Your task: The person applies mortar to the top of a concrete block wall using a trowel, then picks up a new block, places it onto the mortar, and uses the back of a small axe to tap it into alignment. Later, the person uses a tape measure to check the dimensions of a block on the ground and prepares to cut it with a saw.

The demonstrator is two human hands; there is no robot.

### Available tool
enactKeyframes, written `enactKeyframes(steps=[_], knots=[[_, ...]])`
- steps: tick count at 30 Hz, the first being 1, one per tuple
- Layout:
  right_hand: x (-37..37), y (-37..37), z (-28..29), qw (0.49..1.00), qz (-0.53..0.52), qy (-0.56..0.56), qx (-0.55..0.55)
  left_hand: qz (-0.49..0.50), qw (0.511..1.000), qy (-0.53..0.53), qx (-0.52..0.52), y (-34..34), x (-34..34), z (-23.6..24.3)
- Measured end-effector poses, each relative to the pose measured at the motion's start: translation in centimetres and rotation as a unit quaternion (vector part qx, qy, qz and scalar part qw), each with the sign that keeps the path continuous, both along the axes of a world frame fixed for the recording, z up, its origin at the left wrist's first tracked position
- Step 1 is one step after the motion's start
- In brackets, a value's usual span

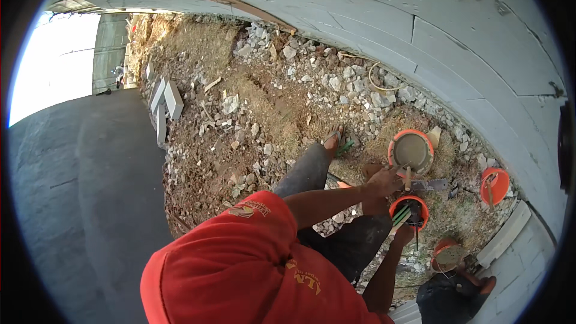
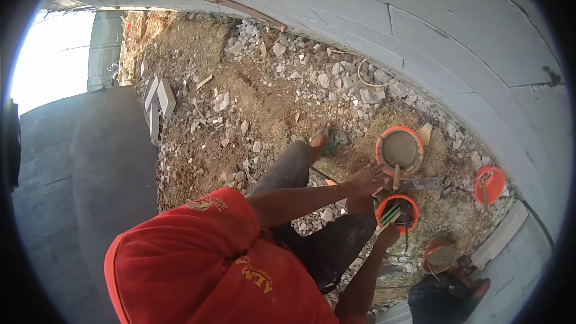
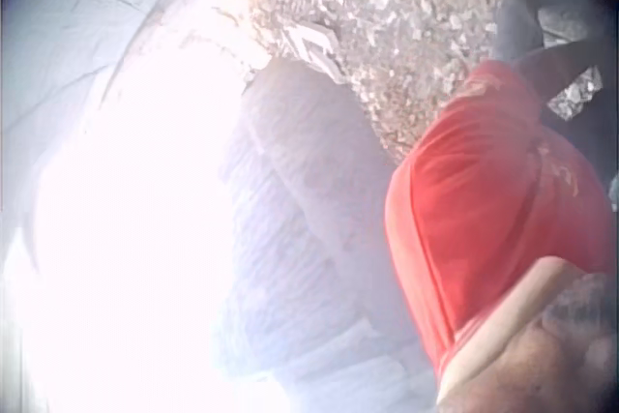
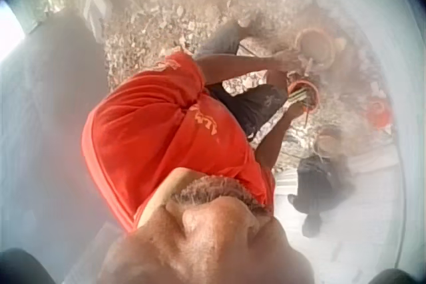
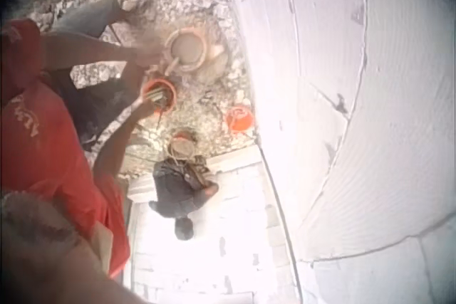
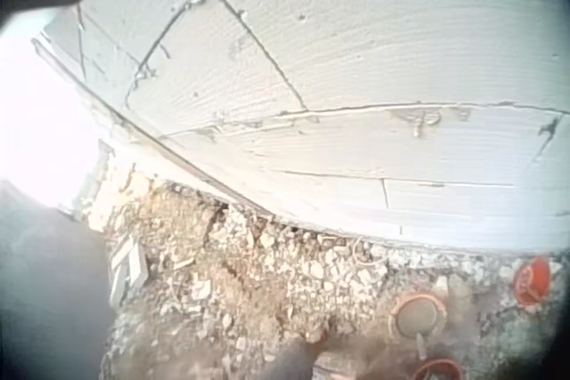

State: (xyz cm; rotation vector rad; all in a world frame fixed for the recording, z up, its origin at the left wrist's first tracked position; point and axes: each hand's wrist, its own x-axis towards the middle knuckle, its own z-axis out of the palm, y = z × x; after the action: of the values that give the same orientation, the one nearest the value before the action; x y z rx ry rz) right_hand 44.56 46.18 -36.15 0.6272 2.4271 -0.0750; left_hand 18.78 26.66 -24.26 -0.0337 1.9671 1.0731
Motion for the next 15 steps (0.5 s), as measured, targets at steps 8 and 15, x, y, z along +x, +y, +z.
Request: enactKeyframes(steps=[8, 15], knots=[[-20.2, -20.5, 21.0, 0.676, -0.311, 0.072, -0.665, -0.066, 0.924, 0.366, 0.091, -13.4, 2.0, 18.1], [-28.7, -53.4, 39.0, 0.626, 0.035, -0.084, -0.775, 0.115, 0.938, 0.304, -0.118, -48.4, 2.8, 22.4]])
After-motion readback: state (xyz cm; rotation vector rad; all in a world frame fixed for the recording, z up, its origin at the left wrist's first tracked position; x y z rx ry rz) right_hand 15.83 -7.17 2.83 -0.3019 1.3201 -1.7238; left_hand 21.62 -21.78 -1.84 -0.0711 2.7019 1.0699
